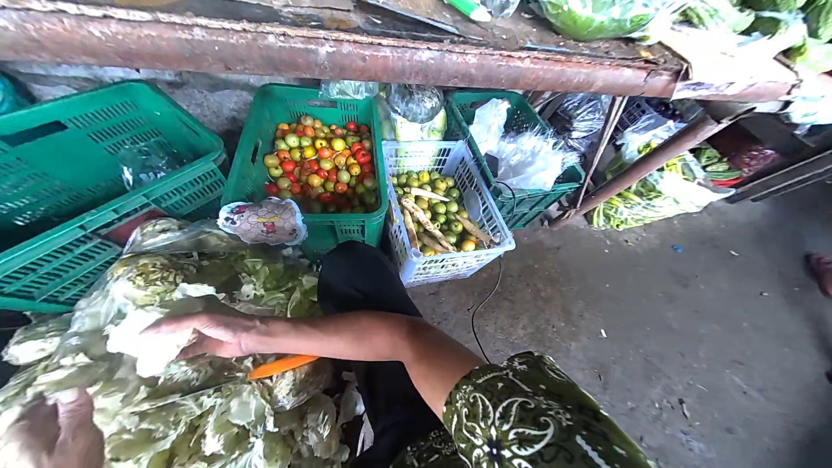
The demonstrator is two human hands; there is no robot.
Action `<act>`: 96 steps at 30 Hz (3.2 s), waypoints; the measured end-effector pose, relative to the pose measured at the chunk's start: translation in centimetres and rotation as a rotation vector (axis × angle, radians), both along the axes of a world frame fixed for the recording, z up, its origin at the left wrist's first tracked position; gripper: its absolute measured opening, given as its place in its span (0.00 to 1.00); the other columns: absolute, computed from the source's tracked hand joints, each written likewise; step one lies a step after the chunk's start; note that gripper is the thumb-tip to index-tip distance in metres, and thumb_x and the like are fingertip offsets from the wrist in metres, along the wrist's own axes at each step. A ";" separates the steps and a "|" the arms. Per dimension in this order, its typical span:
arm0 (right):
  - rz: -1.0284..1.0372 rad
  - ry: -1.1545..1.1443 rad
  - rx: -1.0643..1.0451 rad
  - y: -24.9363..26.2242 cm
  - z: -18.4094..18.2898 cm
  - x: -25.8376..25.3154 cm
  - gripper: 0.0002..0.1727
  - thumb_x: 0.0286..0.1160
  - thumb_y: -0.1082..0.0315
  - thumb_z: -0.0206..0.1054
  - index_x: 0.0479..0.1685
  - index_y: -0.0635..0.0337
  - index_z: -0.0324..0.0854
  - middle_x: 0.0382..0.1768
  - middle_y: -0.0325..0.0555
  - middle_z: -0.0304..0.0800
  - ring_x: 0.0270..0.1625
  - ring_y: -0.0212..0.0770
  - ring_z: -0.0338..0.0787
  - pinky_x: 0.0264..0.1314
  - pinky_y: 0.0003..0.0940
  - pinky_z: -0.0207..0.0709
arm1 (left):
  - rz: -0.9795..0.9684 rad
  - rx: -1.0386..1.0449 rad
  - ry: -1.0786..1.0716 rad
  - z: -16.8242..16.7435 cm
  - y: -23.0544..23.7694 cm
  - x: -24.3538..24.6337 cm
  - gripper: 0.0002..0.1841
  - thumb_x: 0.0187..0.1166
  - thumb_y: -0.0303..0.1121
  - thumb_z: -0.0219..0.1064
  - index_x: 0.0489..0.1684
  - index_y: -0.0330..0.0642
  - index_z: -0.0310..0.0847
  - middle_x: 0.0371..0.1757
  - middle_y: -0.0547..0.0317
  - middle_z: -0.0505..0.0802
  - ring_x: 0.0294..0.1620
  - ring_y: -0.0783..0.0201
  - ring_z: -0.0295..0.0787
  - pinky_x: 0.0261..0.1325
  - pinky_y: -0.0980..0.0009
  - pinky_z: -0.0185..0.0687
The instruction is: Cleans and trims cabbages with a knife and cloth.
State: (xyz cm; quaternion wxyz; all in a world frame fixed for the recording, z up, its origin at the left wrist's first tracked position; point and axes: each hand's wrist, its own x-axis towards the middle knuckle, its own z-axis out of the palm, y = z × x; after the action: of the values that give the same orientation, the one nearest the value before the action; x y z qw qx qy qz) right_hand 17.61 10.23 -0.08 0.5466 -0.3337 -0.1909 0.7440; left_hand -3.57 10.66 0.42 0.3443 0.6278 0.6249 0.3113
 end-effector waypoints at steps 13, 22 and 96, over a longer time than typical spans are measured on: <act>0.148 -0.628 0.379 -3.0 2.7 0.9 0.35 0.72 0.76 0.72 0.83 0.65 0.67 0.72 0.65 0.78 0.60 0.50 0.87 0.62 0.45 0.83 | -0.003 -0.123 -0.807 2.0 -3.5 3.7 0.28 0.88 0.24 0.53 0.88 0.43 0.50 0.65 0.52 0.86 0.56 0.57 0.93 0.59 0.55 0.93; 0.318 -0.636 0.486 -2.3 2.8 0.9 0.32 0.83 0.74 0.61 0.88 0.57 0.62 0.63 0.60 0.86 0.50 0.40 0.89 0.55 0.39 0.84 | -0.092 -0.029 -1.017 1.7 -3.1 1.2 0.34 0.82 0.27 0.61 0.88 0.48 0.51 0.72 0.48 0.84 0.65 0.48 0.89 0.66 0.47 0.89; 0.235 -0.339 0.161 -1.0 0.2 0.6 0.36 0.94 0.42 0.30 0.81 0.62 0.62 0.59 0.58 0.87 0.49 0.49 0.93 0.53 0.46 0.88 | -0.101 0.026 -0.781 -0.2 -2.6 4.1 0.35 0.74 0.33 0.72 0.83 0.40 0.63 0.65 0.50 0.89 0.61 0.56 0.90 0.66 0.57 0.87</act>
State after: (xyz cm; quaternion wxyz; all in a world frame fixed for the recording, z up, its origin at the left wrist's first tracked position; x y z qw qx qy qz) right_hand 18.21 9.26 0.11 0.4411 -0.3849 -0.3764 0.7181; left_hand 0.57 8.11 0.22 0.5630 0.4964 0.4111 0.5173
